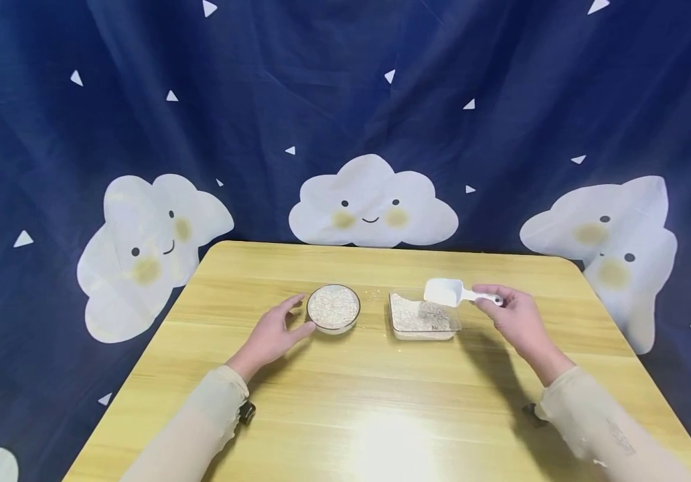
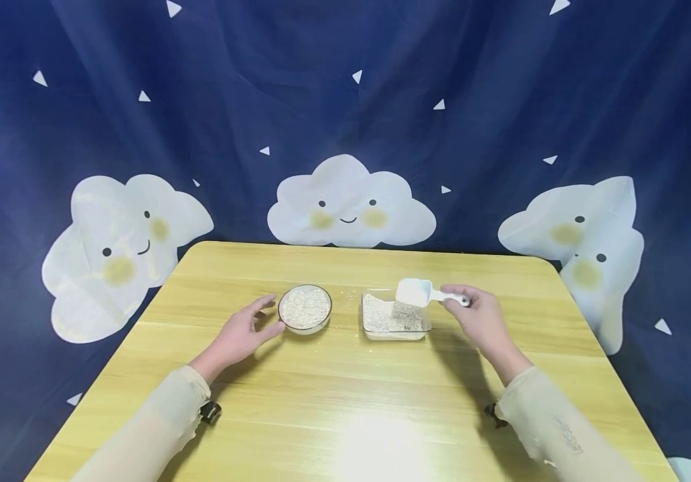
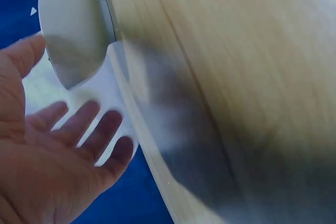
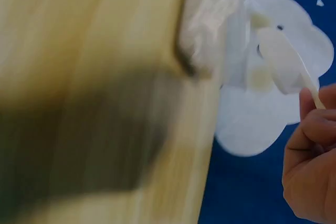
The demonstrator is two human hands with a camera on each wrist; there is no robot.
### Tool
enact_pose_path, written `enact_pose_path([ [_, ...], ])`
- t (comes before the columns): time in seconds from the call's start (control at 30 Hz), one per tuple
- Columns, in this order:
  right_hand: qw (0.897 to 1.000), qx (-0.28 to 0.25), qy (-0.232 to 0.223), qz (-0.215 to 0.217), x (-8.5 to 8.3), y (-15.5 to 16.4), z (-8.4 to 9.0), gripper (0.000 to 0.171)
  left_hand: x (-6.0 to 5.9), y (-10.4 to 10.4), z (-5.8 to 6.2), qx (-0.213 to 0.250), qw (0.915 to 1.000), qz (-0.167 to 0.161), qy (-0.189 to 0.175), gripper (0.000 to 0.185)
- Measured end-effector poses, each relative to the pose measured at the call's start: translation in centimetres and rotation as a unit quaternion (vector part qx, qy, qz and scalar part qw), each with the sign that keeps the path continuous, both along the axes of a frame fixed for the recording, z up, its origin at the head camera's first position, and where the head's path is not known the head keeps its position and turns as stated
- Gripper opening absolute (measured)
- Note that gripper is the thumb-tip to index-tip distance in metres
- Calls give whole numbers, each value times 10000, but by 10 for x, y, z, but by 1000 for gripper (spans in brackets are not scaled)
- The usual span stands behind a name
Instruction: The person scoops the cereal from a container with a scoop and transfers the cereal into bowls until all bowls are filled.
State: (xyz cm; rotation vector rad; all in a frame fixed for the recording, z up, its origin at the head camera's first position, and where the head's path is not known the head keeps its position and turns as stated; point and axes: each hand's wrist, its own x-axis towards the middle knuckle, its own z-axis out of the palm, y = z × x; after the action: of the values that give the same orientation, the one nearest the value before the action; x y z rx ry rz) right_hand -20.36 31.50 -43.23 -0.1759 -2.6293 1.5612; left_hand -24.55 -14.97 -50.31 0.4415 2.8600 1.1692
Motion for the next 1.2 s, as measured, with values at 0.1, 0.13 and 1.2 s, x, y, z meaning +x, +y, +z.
enact_pose_path([
  [0.1, 9991, 386, -40, 173, 3, 9, -5, 42, 4, 3, 5, 92, 9981, 185, 578, 72],
  [0.13, 9984, 519, -13, 234, 3, 11, -5, 41, 6, 6, 8, 135, 9962, 216, 835, 69],
  [1.2, 9780, 1092, -939, 1511, -25, -3, 3, 40, 20, 165, 16, 665, 9915, -691, -877, 64],
])
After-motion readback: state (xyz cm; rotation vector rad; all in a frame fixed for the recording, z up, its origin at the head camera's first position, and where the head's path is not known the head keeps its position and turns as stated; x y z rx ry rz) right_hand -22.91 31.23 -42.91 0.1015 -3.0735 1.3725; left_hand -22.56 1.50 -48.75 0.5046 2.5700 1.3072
